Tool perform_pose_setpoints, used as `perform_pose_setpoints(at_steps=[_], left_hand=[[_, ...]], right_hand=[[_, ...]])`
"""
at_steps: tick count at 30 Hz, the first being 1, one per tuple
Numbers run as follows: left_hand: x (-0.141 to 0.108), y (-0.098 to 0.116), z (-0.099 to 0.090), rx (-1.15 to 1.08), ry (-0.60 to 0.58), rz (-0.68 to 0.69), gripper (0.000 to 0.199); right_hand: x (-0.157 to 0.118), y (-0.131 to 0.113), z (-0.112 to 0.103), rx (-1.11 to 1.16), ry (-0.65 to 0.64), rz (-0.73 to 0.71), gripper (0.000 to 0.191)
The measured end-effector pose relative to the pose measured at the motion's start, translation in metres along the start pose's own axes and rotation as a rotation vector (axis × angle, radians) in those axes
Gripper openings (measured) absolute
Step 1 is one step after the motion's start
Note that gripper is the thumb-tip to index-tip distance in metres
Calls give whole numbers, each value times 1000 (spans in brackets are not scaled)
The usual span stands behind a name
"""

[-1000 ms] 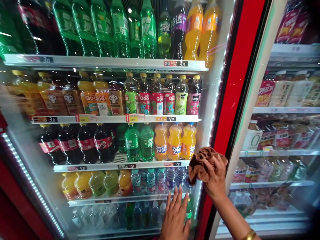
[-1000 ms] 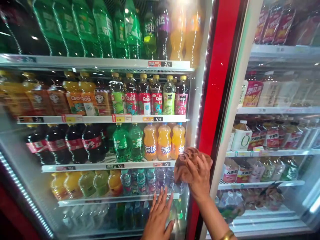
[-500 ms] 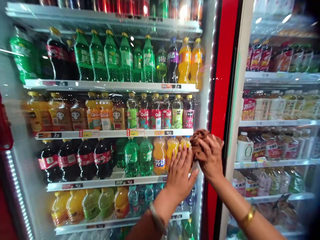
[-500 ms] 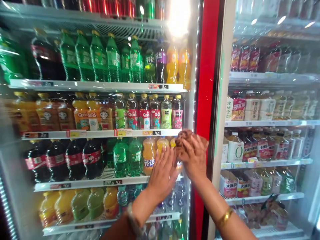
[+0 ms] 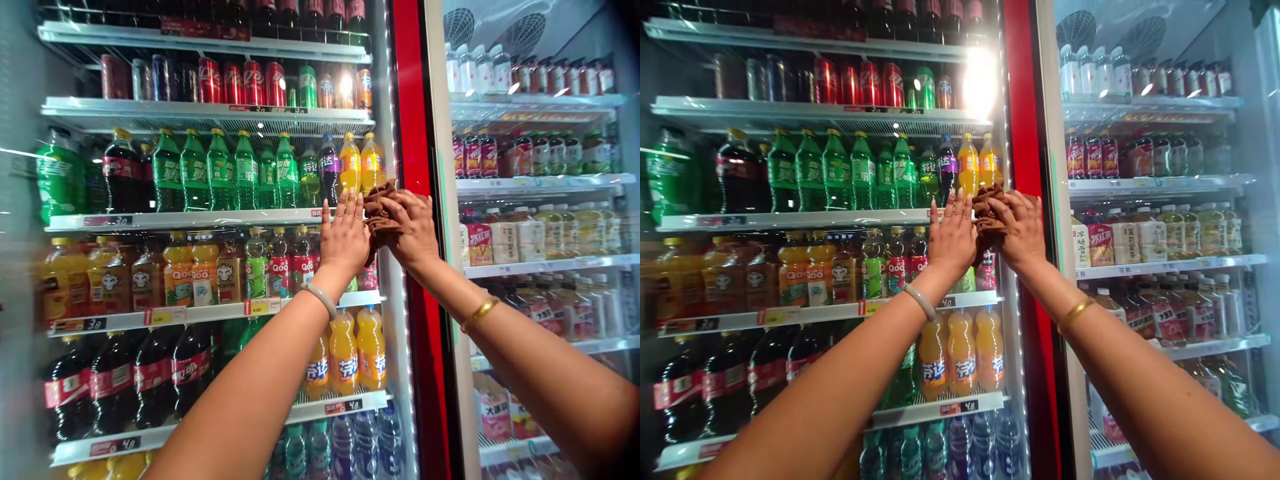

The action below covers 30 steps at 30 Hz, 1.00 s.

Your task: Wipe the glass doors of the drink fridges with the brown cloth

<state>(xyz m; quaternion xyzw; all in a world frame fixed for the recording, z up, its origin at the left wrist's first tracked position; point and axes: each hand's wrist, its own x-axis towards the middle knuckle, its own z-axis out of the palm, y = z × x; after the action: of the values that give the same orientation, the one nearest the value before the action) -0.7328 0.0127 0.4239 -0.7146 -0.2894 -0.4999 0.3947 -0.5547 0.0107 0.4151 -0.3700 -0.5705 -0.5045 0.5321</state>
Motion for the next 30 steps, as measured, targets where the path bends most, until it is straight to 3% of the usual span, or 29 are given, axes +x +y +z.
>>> perform_pose_setpoints(at_steps=[4, 6, 8, 11, 13, 15, 17, 22, 24, 26, 30], left_hand=[[-7, -1, 4, -17, -43, 57, 66], [-10, 1, 6, -27, -41, 62, 66], [-10, 2, 7, -25, -36, 60, 65], [-9, 2, 6, -24, -30, 65, 63], [-8, 2, 5, -32, -26, 69, 59], [-9, 2, 4, -34, -25, 71, 55], [-10, 2, 3, -26, -28, 75, 55], [-10, 1, 5, -22, -32, 72, 68], [-9, 1, 6, -8, -37, 68, 65], [-10, 1, 6, 34, -50, 86, 62], [-11, 4, 3, 152, -67, 89, 62]], right_hand=[[-64, -4, -9, 15, 54, -51, 50], [-76, 0, -12, 0, 32, -69, 50], [-54, 6, -11, -31, -11, -21, 49], [23, 18, -2, -58, -66, 138, 53], [74, 24, 4, -69, -48, 123, 54], [102, 25, 6, -79, -17, 26, 53], [96, 22, 4, -80, -7, -43, 52], [11, 9, -1, -86, 16, -43, 38], [-2, 6, 0, -87, 7, -44, 33], [16, 7, 1, -100, -29, -35, 33], [114, 18, 7, -166, -24, 64, 41]])
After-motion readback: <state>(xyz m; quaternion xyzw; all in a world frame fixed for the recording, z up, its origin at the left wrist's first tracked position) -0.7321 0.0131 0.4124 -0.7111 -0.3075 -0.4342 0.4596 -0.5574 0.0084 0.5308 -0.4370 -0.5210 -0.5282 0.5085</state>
